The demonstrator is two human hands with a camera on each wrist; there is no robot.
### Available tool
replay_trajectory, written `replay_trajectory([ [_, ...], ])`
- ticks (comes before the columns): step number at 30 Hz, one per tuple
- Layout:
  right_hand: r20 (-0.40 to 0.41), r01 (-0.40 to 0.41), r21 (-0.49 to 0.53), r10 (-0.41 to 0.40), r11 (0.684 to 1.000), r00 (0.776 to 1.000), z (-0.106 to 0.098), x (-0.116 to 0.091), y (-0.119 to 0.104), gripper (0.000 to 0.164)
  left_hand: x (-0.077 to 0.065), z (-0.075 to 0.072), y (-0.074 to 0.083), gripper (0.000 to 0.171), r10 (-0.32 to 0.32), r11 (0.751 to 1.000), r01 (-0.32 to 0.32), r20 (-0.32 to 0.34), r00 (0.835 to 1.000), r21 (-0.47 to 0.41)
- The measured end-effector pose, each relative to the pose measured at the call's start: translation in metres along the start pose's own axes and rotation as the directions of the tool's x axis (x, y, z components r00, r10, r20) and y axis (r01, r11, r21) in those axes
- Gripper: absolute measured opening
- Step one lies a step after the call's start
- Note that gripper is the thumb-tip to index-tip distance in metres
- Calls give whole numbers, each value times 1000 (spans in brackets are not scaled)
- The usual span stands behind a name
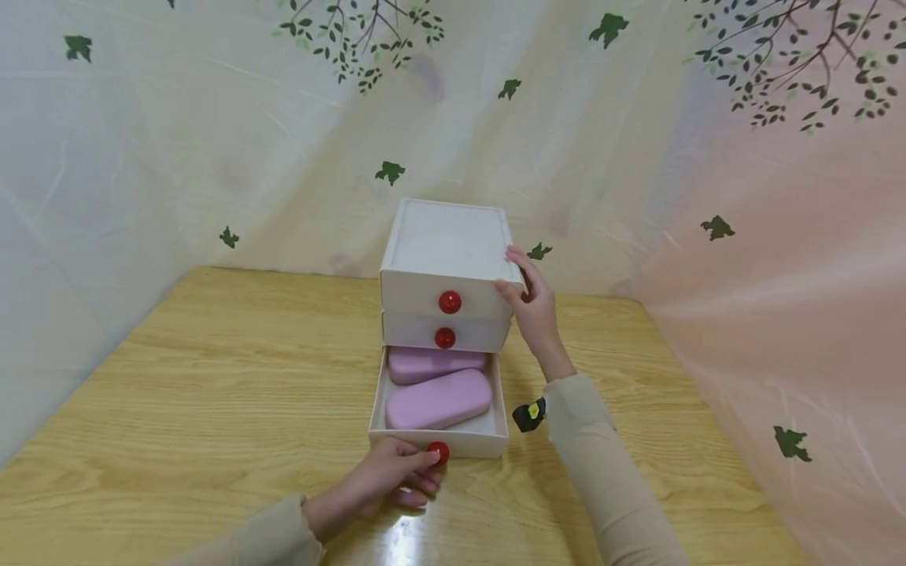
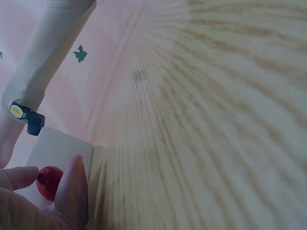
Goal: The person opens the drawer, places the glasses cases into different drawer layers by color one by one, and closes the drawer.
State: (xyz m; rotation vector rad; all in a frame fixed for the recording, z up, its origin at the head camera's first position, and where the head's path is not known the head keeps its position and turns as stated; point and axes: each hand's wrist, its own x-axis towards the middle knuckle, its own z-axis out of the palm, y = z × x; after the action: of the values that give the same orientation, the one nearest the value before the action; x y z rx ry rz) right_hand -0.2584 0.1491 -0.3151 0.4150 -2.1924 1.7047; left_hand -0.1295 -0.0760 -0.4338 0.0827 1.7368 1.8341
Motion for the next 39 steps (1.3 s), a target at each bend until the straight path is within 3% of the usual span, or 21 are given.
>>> replay_trajectory([
  [21, -5, -13, 0, 13, 1000, 1000, 0, 1, -2, 53, 3, 6, 3, 37, 11, 996, -18, -85, 996, -84],
  [39, -8, -22, -6, 22, 1000, 1000, 1, 0, -4, 53, 26, 13, 13, 33, -7, 970, -32, -155, 988, -243],
])
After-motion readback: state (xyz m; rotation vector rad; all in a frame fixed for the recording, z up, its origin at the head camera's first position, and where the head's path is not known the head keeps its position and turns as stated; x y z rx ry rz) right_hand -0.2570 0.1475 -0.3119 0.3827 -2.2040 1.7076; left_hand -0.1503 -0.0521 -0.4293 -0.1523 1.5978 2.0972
